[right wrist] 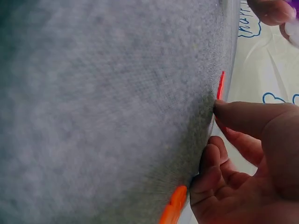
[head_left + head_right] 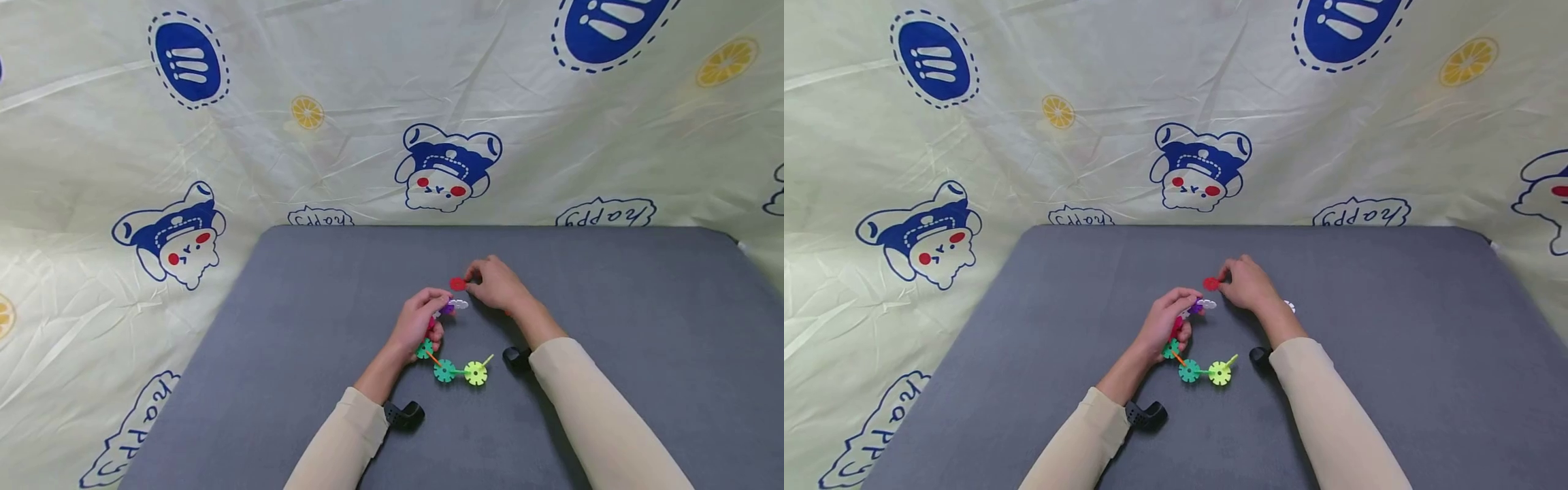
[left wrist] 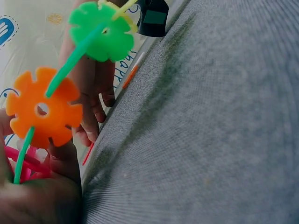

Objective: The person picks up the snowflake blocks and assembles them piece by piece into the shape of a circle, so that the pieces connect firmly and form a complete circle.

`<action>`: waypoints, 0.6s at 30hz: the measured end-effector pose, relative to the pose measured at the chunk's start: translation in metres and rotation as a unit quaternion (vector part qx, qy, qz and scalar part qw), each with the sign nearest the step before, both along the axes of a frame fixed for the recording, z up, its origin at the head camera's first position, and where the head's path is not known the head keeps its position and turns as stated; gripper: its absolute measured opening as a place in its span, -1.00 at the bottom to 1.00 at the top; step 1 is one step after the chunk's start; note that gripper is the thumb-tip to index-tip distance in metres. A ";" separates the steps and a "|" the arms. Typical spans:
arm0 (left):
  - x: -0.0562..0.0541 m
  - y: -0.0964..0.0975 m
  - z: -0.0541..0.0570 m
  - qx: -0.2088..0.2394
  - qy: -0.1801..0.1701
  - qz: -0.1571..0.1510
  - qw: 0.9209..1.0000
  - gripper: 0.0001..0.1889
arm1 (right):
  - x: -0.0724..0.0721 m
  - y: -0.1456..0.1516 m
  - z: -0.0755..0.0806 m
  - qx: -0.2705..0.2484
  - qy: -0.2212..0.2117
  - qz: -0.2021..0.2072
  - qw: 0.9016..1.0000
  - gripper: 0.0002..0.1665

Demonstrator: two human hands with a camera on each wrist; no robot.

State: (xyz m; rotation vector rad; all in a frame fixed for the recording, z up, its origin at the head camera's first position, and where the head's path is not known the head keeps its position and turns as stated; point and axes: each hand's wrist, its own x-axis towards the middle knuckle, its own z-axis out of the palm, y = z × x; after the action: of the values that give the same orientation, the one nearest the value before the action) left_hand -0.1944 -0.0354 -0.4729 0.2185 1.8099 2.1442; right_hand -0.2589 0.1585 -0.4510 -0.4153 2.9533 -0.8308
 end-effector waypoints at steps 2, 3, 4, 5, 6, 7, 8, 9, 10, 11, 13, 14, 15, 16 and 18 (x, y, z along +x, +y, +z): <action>0.000 0.000 0.000 -0.006 -0.005 -0.003 1.000 -0.65 | 0.001 0.000 0.002 0.004 -0.007 0.011 1.000 -0.60; 0.000 0.001 0.000 -0.009 -0.007 -0.004 1.000 -0.66 | 0.001 0.000 0.002 0.010 -0.012 0.016 1.000 -0.56; 0.000 0.001 0.000 -0.011 -0.007 -0.005 1.000 -0.68 | 0.002 0.000 0.002 0.017 -0.016 0.023 0.999 -0.51; 0.000 0.001 0.000 -0.013 -0.007 -0.005 1.000 -0.71 | 0.002 -0.001 0.003 0.023 -0.020 0.028 0.999 -0.48; 0.000 0.001 0.000 -0.013 -0.006 -0.002 1.000 -0.72 | 0.003 -0.001 0.003 0.029 -0.024 0.033 0.999 -0.48; 0.000 0.002 0.000 -0.013 -0.007 0.000 1.000 -0.74 | 0.003 -0.002 0.003 0.033 -0.027 0.038 0.998 -0.50; 0.000 0.002 0.000 -0.013 -0.007 0.003 1.000 -0.75 | 0.004 -0.002 0.003 0.032 -0.026 0.041 0.998 -0.53; 0.000 0.002 0.000 -0.012 -0.007 0.006 1.000 -0.76 | 0.004 -0.002 0.002 0.028 -0.023 0.044 0.998 -0.56; 0.000 0.003 0.000 -0.012 -0.008 0.008 1.000 -0.76 | 0.004 -0.002 0.002 0.020 -0.022 0.045 0.999 -0.60; 0.000 0.003 0.000 -0.013 -0.008 0.011 1.000 -0.77 | 0.005 -0.001 0.002 0.009 -0.020 0.043 0.999 -0.63; 0.000 0.004 0.000 -0.016 -0.009 0.014 1.000 -0.77 | 0.007 0.000 0.002 -0.015 -0.018 0.042 0.999 -0.68; 0.000 0.005 0.000 -0.019 -0.008 0.015 1.000 -0.78 | 0.008 0.000 0.002 -0.028 -0.020 0.041 0.999 -0.70; -0.001 0.005 0.000 -0.022 -0.006 0.017 1.000 -0.78 | 0.010 0.001 0.002 -0.041 -0.027 0.037 0.998 -0.71; -0.001 0.005 0.000 -0.024 -0.005 0.016 1.000 -0.78 | 0.012 0.002 0.002 -0.054 -0.034 0.032 0.997 -0.73; -0.001 0.005 -0.001 -0.026 -0.002 0.016 1.000 -0.78 | 0.016 0.004 0.002 -0.076 -0.045 0.023 0.996 -0.75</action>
State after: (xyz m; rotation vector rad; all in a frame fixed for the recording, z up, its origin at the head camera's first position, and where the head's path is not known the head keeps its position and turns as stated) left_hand -0.1955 -0.0301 -0.4735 0.1741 1.8778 2.1148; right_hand -0.2431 0.1624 -0.4489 -0.4374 2.7978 -1.0426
